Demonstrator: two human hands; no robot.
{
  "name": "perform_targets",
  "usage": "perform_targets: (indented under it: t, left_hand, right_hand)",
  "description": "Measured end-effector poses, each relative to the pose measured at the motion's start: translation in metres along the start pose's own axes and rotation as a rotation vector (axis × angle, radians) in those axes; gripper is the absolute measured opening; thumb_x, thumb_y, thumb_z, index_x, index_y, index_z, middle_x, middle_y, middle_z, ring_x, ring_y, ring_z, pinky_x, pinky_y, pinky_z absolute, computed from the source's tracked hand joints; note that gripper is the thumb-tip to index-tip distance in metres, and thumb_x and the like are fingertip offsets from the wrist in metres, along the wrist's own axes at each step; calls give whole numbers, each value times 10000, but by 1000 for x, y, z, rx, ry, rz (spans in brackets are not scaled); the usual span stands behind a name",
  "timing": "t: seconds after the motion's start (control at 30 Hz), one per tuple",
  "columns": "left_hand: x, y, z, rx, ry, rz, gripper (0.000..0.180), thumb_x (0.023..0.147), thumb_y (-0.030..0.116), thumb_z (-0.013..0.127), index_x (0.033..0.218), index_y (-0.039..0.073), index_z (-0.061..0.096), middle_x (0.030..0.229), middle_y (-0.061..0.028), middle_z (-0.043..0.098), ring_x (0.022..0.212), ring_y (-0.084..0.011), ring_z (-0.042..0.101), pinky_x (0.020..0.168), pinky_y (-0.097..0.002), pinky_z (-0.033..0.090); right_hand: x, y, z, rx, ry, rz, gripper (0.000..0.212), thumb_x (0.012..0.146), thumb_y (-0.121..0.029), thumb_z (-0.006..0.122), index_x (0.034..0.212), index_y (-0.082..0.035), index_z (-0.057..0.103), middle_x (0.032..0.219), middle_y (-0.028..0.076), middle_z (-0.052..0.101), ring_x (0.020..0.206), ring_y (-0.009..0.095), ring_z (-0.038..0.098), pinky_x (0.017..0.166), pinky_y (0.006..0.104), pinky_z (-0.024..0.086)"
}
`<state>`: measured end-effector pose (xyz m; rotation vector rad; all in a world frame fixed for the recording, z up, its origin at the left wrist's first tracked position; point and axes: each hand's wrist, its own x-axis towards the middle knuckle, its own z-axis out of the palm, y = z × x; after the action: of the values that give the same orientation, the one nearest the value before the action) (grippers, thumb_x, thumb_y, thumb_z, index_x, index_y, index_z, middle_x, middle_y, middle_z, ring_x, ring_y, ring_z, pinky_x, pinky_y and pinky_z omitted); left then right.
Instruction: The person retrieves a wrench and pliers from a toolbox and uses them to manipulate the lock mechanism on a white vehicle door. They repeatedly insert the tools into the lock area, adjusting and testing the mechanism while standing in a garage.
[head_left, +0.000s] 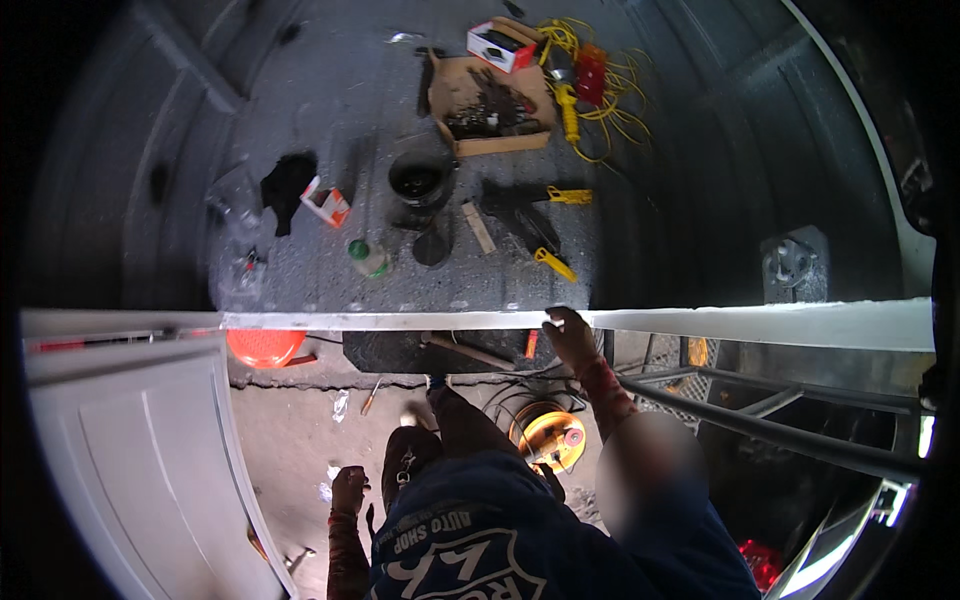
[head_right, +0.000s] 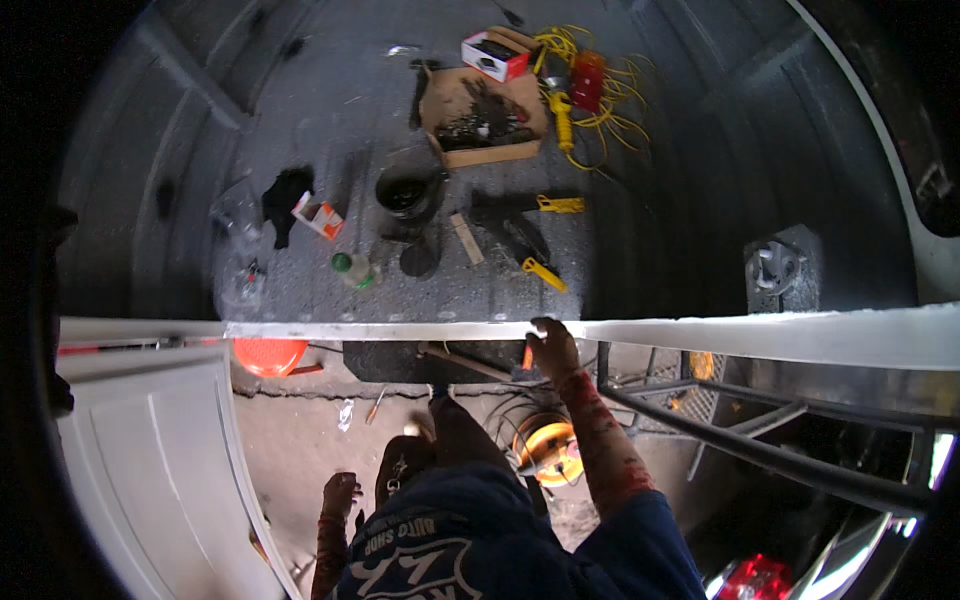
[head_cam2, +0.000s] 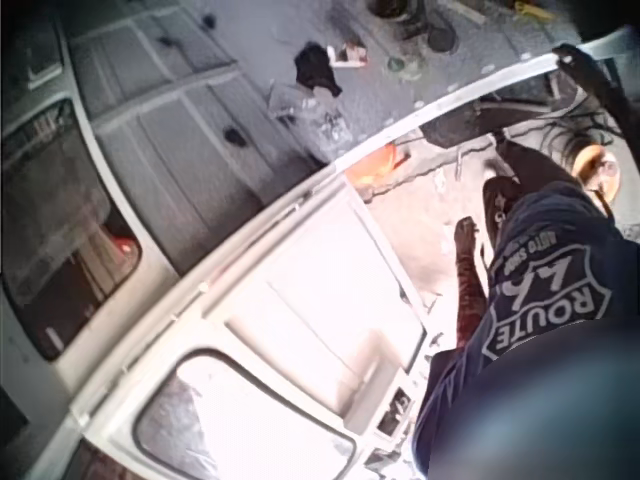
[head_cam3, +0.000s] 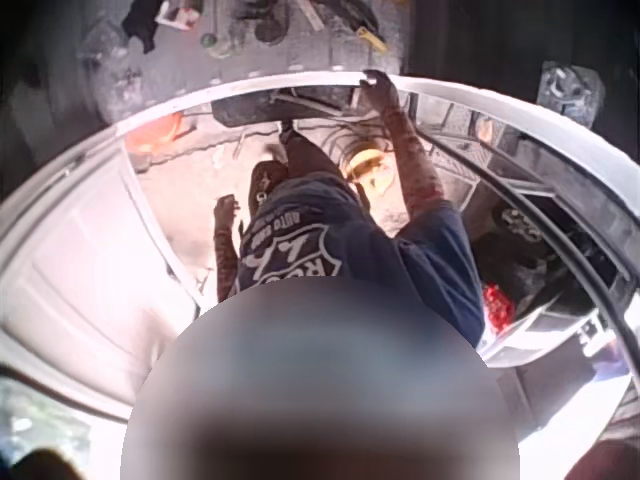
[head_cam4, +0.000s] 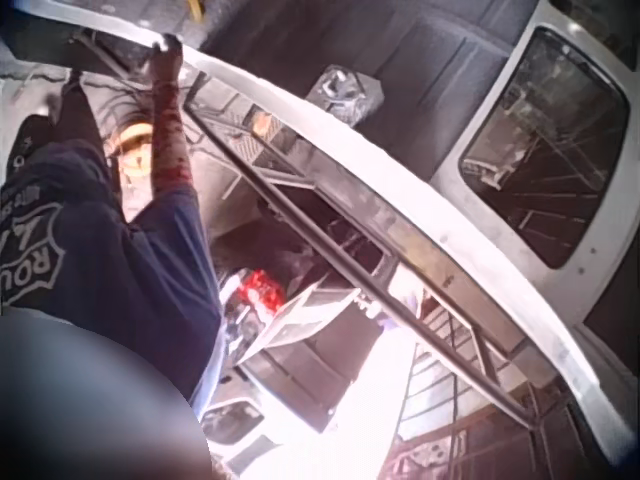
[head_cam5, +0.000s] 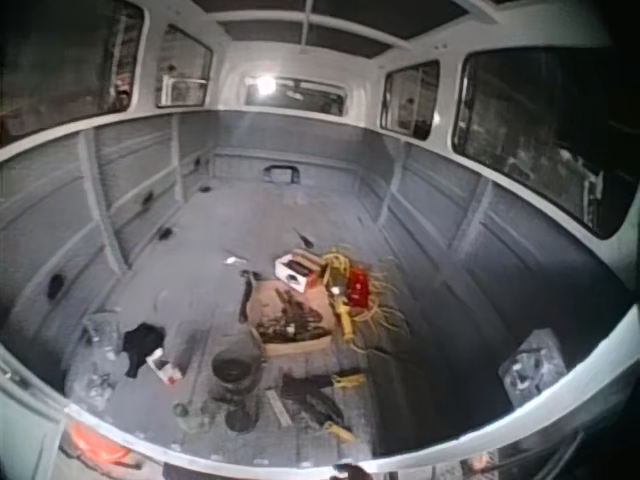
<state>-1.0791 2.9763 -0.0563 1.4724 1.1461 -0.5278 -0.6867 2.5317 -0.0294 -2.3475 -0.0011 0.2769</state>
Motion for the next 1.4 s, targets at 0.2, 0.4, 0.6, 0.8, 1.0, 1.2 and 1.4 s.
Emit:
perform_targets:
  t: [0.2,0.4,0.6,0.8,1.0,1.2,1.4]
  left_hand:
    - [14,86,6,199,-267,5,278,997,147,571,1260,67,616,979,-81,689,840,-181,680,691,-310,544]
    - [-12,253,37,397,-665,155,312,1017,191,608,1269,9,635,1157,-92,709,1061,-166,654,931,-333,513]
    - [-54,441,55,466,-970,342,194,972,21,626,1159,4,671,1064,-101,727,997,-186,685,897,-341,533]
    - [-24,600,162,594,-873,776,371,955,312,667,1061,-44,676,985,-156,727,890,-259,690,820,-389,532]
    - [92,672,441,966,-710,1524,228,955,224,655,1044,20,710,886,-166,700,891,-347,702,791,-429,545]
    - [165,648,630,1080,-210,1880,196,908,173,635,1008,37,733,929,-170,709,946,-386,705,893,-496,557]
    - [176,666,669,1479,-525,1421,200,897,203,639,966,57,756,883,-139,728,848,-361,721,912,-495,542]
  right_hand:
    - [69,-5,-1,26,202,77,275,879,-160,717,1123,-35,699,1116,163,715,972,304,710,839,396,576]
    - [142,26,0,-112,560,129,221,886,-108,684,1086,-16,707,1103,201,715,1028,355,696,901,425,556]
    - [213,75,-18,-636,696,437,299,950,-252,607,1053,9,712,1070,234,701,1055,426,656,1006,497,478]
    - [229,68,-9,-571,719,509,522,1021,-367,505,1390,2,494,1473,226,449,1369,403,423,1130,521,365]
    - [232,51,-14,-562,615,660,599,1011,-382,499,1507,-60,403,1550,177,372,1412,371,371,1138,551,337]
    - [237,54,-18,-556,371,890,767,950,-532,515,1522,-39,380,1529,233,375,1376,427,379,1104,590,351]
    - [232,61,-20,-538,323,835,877,897,-645,508,1536,-57,388,1583,273,326,1435,486,312,1092,650,348]
